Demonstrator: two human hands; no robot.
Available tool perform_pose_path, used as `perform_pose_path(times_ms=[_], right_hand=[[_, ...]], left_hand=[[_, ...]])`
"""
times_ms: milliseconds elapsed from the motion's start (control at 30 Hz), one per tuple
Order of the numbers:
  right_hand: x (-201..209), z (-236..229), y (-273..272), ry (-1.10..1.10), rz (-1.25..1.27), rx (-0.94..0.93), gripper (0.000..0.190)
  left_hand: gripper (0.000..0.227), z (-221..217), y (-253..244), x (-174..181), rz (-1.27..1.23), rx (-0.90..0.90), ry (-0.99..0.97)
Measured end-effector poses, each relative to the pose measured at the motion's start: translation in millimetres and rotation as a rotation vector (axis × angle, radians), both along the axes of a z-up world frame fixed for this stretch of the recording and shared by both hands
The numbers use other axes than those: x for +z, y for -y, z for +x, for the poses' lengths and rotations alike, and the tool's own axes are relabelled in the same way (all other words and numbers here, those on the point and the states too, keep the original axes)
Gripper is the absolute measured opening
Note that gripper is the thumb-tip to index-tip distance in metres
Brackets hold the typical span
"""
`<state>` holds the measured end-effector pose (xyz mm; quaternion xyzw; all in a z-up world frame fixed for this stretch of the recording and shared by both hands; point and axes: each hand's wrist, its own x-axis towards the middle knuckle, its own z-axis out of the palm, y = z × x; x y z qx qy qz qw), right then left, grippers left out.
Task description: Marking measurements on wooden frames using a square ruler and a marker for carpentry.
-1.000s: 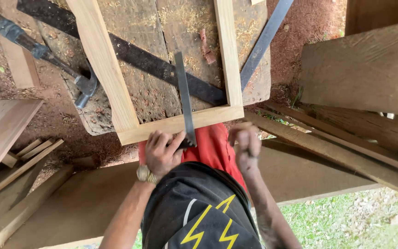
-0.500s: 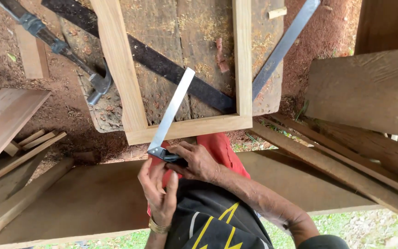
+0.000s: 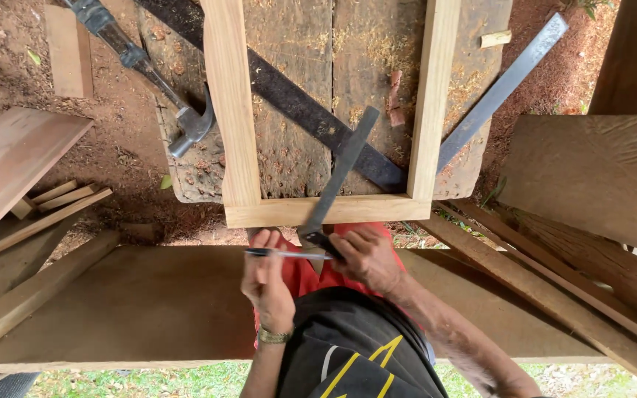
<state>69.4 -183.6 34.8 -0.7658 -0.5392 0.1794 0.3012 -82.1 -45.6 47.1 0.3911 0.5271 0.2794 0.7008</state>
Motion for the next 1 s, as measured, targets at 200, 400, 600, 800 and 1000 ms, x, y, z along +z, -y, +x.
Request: perform_pose_path(times_ms=[200,400,600,800,1000], right_hand=[[5,35,8,0.179,-0.014,0.068,0.042],[-8,39,9,0.100,-0.043,0.097,0.041],[4,39,5,0.166,-0.016,0.112,0.044],[-3,41,8,0.159,0.006,0.122,0.044],[-6,38,9,0.137,-0.009,0.093,0.046]], left_hand=[[0.013,-36,-3,-85,-0.231,0.088,0.620],[0.017,25,19,-59,-0.025,-0.313,-0.135],[0.020,21,31,-66,-0.404,-0.255,-0.243],[0.028,15,36,-93,0.073,-0.468,-0.202],[0.023,27,29,-68,0.026,-0.425,-0.145]])
